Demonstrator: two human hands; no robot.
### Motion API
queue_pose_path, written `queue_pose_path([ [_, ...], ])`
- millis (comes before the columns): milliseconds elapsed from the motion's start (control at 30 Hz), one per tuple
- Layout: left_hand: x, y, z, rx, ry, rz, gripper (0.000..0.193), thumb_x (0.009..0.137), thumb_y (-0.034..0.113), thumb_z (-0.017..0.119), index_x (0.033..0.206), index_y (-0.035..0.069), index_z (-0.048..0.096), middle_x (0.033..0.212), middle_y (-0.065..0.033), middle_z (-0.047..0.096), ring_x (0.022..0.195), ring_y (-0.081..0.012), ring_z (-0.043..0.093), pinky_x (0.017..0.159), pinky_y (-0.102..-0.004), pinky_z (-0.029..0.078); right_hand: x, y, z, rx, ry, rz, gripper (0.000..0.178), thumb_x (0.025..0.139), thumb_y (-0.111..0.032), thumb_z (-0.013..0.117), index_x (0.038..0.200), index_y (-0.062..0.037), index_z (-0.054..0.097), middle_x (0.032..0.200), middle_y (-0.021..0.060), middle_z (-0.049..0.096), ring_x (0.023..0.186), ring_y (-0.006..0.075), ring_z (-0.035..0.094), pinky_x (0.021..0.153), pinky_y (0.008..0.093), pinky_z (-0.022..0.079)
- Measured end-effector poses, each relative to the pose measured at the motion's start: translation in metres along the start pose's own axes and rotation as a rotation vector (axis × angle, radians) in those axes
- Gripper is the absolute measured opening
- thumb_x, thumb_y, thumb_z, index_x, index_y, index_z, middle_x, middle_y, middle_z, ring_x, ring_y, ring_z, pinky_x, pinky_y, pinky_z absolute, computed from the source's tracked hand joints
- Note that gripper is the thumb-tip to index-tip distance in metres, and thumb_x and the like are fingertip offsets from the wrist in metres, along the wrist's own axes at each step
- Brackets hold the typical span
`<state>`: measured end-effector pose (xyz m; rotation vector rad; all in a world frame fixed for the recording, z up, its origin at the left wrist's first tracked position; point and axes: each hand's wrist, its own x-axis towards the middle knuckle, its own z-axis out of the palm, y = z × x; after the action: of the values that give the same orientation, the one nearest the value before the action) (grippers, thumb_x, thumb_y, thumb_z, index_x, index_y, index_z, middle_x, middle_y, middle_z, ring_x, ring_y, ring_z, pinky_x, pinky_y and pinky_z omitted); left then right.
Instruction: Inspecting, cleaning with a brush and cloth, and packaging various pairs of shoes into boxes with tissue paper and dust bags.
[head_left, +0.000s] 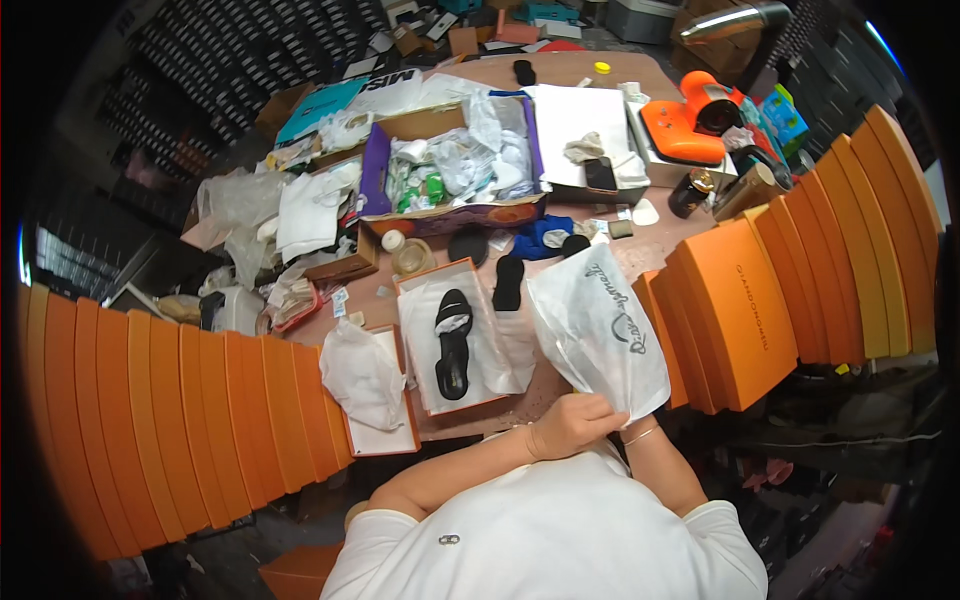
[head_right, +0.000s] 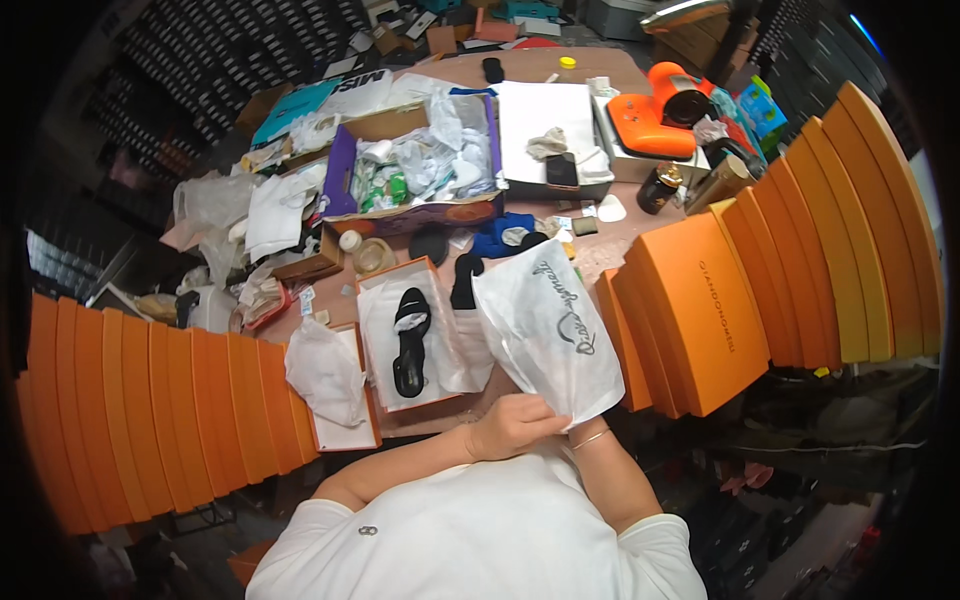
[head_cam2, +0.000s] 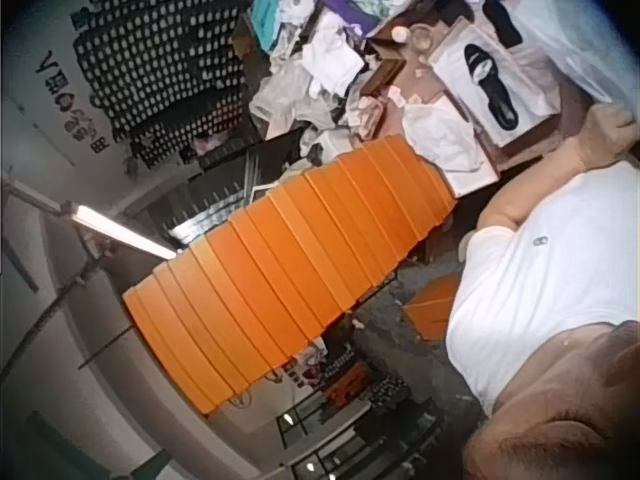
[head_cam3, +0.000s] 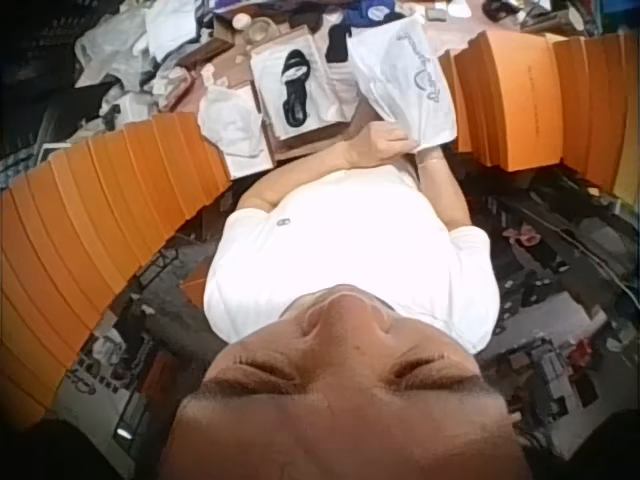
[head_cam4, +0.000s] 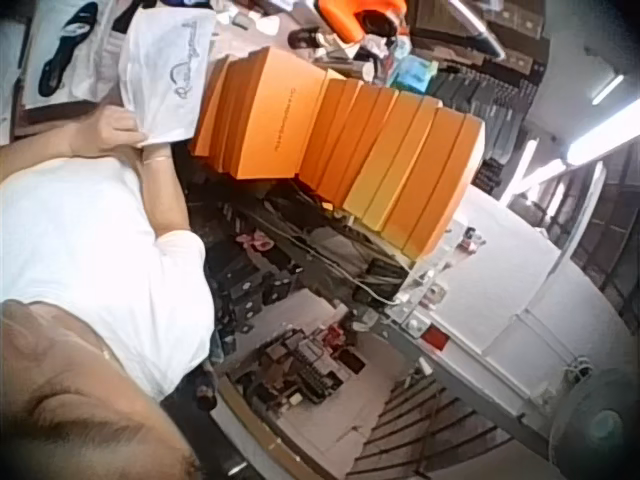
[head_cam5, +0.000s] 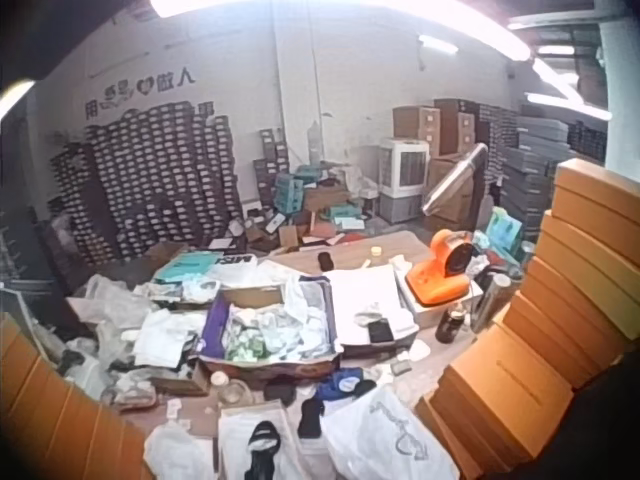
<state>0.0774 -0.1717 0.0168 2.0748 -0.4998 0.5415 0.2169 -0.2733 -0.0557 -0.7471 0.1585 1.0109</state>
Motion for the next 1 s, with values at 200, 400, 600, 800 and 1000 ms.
queue_pose_path([
  [200,-0.102,-0.042,-0.044,0.266,0.42,-0.704,0.053,0.089,0.016,0.062,0.135,0.0,0.044,0.132,-0.0234,0.045,0.123,-0.0384,0.044,0.106,-0.0408,0.034,0.035,0.005,-0.094,-1.242,0.225,-0.494,0.043,0.091,-0.028,0.06,0.125,-0.0015,0.054,0.11,0.0149,0.066,0.103,0.025,0.064,0.075,0.0359,0.056],
  [400,-0.215,-0.066,-0.133,0.239,0.986,-1.037,0.025,0.092,0.01,0.055,0.115,-0.001,0.062,0.106,-0.0133,0.063,0.095,-0.0214,0.062,0.08,-0.0297,0.049,-0.036,0.054,0.118,-1.46,-0.182,-0.034,0.048,0.084,-0.016,0.067,0.125,0.0035,0.053,0.12,0.0259,0.058,0.113,0.0419,0.055,0.098,0.0425,0.044],
  [600,-0.266,-0.101,-0.233,0.4,0.718,-1.563,0.055,0.089,0.014,0.059,0.137,0.001,0.038,0.09,-0.0193,0.067,0.07,-0.0252,0.068,0.06,-0.0359,0.054,0.062,0.193,0.116,-1.797,-0.349,-0.357,0.099,0.074,-0.029,0.078,0.149,-0.0078,0.017,0.145,0.0423,0.008,0.128,0.0567,0.031,0.105,0.0479,0.035],
  [800,-0.309,-0.164,-0.239,0.078,0.982,-1.536,0.037,0.091,0.012,0.057,0.124,0.0,0.049,0.086,-0.016,0.067,0.055,-0.0201,0.066,0.046,-0.0326,0.052,0.071,0.22,0.132,-2.094,-0.328,-0.103,0.103,0.065,-0.024,0.075,0.15,-0.0167,0.019,0.153,0.0292,0.007,0.11,0.0509,0.049,0.091,0.0504,0.047],
  [1000,-0.287,-0.152,-0.198,0.178,1.051,-1.079,0.014,0.094,0.011,0.054,0.098,-0.001,0.059,0.081,-0.0078,0.065,0.068,-0.017,0.066,0.062,-0.0266,0.051,0.082,0.222,0.114,-2.039,-0.18,-0.065,0.099,0.064,-0.023,0.075,0.148,-0.013,0.024,0.149,0.0299,0.016,0.114,0.0518,0.046,0.096,0.0489,0.044],
])
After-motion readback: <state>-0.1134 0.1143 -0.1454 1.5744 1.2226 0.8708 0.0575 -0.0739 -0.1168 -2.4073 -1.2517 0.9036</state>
